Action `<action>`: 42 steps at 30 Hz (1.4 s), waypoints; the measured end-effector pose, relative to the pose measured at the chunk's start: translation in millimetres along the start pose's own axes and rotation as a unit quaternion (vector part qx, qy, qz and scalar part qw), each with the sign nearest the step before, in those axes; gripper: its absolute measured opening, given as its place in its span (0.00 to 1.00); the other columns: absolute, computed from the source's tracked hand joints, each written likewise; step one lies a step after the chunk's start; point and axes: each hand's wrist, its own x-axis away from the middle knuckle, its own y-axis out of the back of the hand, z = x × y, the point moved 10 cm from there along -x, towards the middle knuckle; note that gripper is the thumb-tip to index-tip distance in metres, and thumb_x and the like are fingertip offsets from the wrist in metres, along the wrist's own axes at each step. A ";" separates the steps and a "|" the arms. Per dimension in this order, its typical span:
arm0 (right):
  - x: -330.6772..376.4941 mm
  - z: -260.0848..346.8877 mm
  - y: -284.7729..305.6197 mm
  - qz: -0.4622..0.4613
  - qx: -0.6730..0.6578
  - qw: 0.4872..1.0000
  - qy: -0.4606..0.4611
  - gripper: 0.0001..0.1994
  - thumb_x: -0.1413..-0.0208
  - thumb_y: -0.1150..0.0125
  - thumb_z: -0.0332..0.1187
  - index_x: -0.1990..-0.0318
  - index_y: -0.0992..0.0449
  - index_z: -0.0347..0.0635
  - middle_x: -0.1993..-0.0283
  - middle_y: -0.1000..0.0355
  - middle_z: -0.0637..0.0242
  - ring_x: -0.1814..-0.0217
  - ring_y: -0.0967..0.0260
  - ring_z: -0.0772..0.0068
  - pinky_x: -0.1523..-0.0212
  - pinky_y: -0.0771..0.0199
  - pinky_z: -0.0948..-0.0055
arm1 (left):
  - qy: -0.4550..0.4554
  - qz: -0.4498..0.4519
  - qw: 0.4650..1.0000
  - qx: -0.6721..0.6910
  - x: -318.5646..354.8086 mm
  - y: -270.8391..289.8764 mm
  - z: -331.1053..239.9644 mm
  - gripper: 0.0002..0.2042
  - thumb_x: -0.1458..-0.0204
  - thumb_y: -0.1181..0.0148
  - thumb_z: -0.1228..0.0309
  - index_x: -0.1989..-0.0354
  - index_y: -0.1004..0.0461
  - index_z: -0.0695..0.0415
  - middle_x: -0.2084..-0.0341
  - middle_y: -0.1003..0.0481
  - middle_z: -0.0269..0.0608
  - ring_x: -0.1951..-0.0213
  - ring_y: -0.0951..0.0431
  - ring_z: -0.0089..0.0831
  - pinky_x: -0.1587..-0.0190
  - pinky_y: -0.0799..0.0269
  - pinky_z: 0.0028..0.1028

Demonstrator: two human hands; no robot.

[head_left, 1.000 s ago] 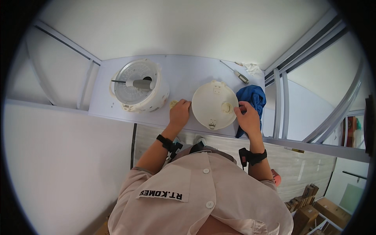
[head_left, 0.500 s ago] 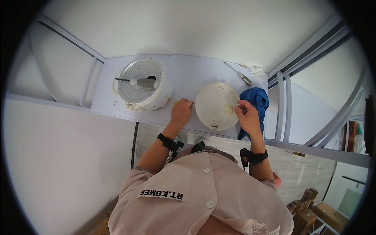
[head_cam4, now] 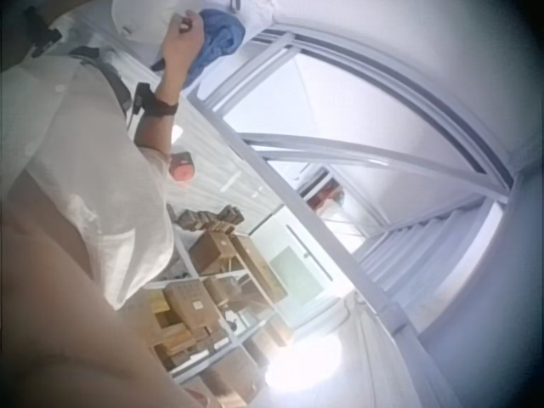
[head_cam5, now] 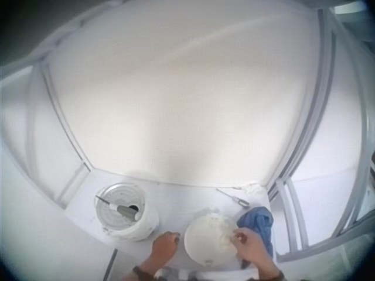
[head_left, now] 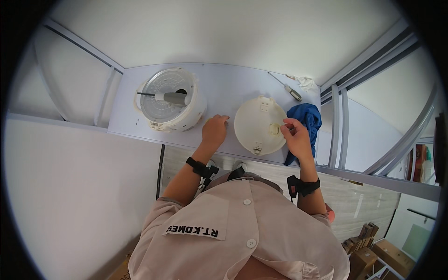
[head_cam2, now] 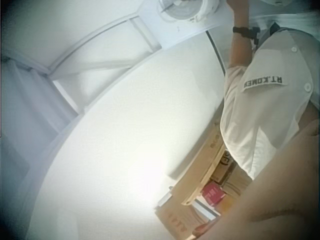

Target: The person uses a screwdriver to fasten screws into a white plastic appliance component, then places a circular white plastic cover over the assembly. The person continues to secure the cover with additional screws.

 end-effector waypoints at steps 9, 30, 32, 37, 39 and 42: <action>-4.2 8.7 -7.8 0.012 -0.012 1.000 -0.004 0.16 0.35 0.29 0.34 0.44 0.18 0.37 0.60 0.18 0.66 0.68 0.26 0.77 0.63 0.25 0.74 | -0.052 -0.045 0.979 0.192 8.1 37.9 -9.3 0.08 0.37 0.34 0.74 0.52 0.15 0.60 0.63 0.18 0.46 0.66 0.19 0.39 0.61 0.24 0.36; -2.7 146.6 -142.4 0.159 -0.036 0.982 0.098 0.14 0.36 0.30 0.33 0.45 0.18 0.39 0.61 0.17 0.61 0.69 0.22 0.70 0.64 0.22 0.70 | -0.033 0.003 0.933 0.358 48.9 142.2 -6.8 0.04 0.36 0.32 0.78 0.56 0.18 0.65 0.69 0.17 0.36 0.67 0.19 0.22 0.62 0.22 0.25; -2.8 155.0 -148.9 0.154 -0.047 0.982 0.101 0.15 0.35 0.30 0.32 0.44 0.19 0.39 0.60 0.17 0.63 0.69 0.25 0.76 0.65 0.24 0.73 | -0.060 -0.005 0.932 0.357 51.2 153.1 -9.9 0.04 0.36 0.32 0.78 0.56 0.18 0.65 0.68 0.17 0.39 0.66 0.17 0.25 0.61 0.21 0.26; -2.5 191.8 -161.4 0.105 -0.037 0.979 0.173 0.16 0.37 0.29 0.28 0.42 0.20 0.41 0.59 0.19 0.63 0.72 0.27 0.75 0.67 0.26 0.73 | -0.071 0.009 0.922 0.381 54.9 162.6 -0.8 0.05 0.37 0.33 0.77 0.56 0.19 0.64 0.65 0.16 0.44 0.65 0.16 0.31 0.60 0.20 0.29; -2.1 208.3 -165.4 0.064 -0.023 0.974 0.216 0.18 0.39 0.28 0.28 0.41 0.20 0.42 0.57 0.21 0.63 0.72 0.27 0.73 0.68 0.25 0.71 | -0.072 0.015 0.923 0.379 56.0 165.9 4.8 0.05 0.37 0.32 0.77 0.56 0.19 0.64 0.64 0.16 0.44 0.64 0.16 0.31 0.60 0.20 0.29; -3.8 226.1 -173.3 0.014 -0.012 0.970 0.244 0.19 0.41 0.26 0.30 0.43 0.21 0.44 0.52 0.23 0.61 0.68 0.23 0.64 0.68 0.23 0.65 | -0.087 -0.007 0.926 0.368 60.5 177.0 11.5 0.05 0.37 0.33 0.76 0.56 0.20 0.64 0.65 0.17 0.44 0.65 0.16 0.30 0.60 0.20 0.29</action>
